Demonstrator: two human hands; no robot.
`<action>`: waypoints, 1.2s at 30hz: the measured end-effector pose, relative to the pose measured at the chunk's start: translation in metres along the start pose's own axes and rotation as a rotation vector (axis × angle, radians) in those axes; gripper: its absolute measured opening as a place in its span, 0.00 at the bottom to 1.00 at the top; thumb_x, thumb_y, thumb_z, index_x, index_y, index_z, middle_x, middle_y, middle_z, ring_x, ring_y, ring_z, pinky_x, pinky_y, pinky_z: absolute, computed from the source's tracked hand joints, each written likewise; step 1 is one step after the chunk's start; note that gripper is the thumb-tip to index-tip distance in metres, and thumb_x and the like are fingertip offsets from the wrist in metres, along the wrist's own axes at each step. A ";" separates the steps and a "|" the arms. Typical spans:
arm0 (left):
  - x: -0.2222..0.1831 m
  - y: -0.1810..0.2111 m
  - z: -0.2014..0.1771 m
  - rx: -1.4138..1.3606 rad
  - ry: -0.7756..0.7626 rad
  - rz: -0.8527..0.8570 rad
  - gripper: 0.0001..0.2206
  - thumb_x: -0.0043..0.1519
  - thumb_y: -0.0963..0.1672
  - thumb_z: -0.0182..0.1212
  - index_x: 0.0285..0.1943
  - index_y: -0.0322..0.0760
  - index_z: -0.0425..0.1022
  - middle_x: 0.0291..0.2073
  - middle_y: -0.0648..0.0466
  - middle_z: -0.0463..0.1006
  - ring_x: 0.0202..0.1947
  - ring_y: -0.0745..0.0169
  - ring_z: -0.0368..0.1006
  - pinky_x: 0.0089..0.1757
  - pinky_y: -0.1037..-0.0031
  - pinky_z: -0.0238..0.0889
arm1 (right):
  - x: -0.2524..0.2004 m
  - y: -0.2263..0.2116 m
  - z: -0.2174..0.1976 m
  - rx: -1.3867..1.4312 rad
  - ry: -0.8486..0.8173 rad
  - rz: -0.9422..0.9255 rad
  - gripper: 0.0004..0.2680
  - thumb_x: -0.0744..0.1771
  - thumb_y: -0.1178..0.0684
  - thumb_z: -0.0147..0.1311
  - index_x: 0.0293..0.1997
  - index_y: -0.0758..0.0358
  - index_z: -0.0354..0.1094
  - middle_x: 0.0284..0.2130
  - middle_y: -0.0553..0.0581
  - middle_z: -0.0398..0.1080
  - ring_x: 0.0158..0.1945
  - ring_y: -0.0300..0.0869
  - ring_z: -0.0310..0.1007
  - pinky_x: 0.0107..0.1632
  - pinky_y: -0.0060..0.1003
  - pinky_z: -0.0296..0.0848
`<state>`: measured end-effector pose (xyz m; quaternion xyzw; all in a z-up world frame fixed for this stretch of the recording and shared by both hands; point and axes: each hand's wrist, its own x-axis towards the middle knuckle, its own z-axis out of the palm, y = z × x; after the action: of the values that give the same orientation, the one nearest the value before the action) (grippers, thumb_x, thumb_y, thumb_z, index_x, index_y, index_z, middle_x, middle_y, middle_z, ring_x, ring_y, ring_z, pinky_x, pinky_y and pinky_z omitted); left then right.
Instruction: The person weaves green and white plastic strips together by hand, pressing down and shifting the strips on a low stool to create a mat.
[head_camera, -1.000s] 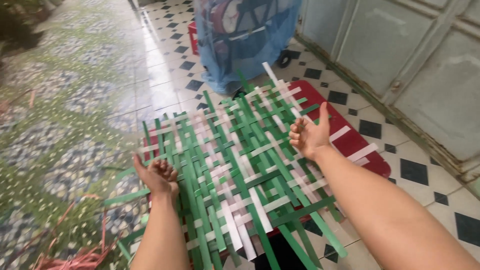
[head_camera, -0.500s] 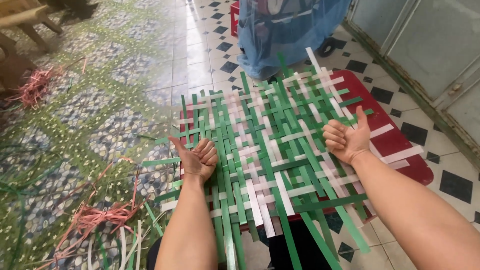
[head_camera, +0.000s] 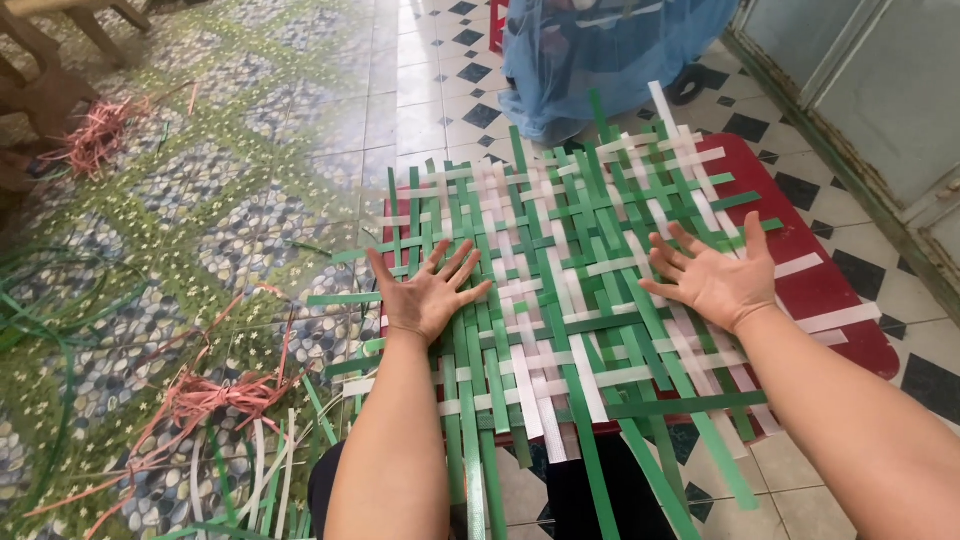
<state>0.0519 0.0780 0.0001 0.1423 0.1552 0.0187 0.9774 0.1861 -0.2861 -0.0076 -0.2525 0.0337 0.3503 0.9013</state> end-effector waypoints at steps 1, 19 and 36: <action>0.002 0.001 -0.004 -0.001 0.001 0.004 0.50 0.45 0.68 0.52 0.71 0.39 0.51 0.71 0.39 0.54 0.68 0.36 0.53 0.56 0.35 0.48 | 0.003 0.000 -0.004 -0.001 -0.002 0.003 0.31 0.60 0.23 0.48 0.56 0.62 0.61 0.52 0.68 0.67 0.52 0.59 0.70 0.55 0.71 0.60; 0.038 -0.096 -0.045 2.187 -0.174 1.150 0.13 0.57 0.48 0.57 0.48 0.43 0.71 0.46 0.53 0.69 0.53 0.52 0.67 0.48 0.64 0.64 | 0.024 0.031 -0.043 -0.558 0.211 -0.500 0.16 0.71 0.38 0.40 0.44 0.60 0.68 0.41 0.67 0.73 0.44 0.55 0.77 0.49 0.49 0.78; -0.022 -0.092 0.006 2.501 0.354 0.453 0.42 0.58 0.63 0.38 0.73 0.31 0.52 0.72 0.32 0.43 0.71 0.24 0.37 0.61 0.33 0.24 | 0.024 0.065 -0.016 -2.222 0.803 -0.242 0.37 0.67 0.23 0.27 0.73 0.70 0.38 0.72 0.71 0.31 0.73 0.68 0.22 0.70 0.59 0.17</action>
<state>0.0319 -0.0134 -0.0137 0.9776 0.1667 0.0445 0.1205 0.1643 -0.2384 -0.0553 -0.9895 -0.0326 -0.0043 0.1404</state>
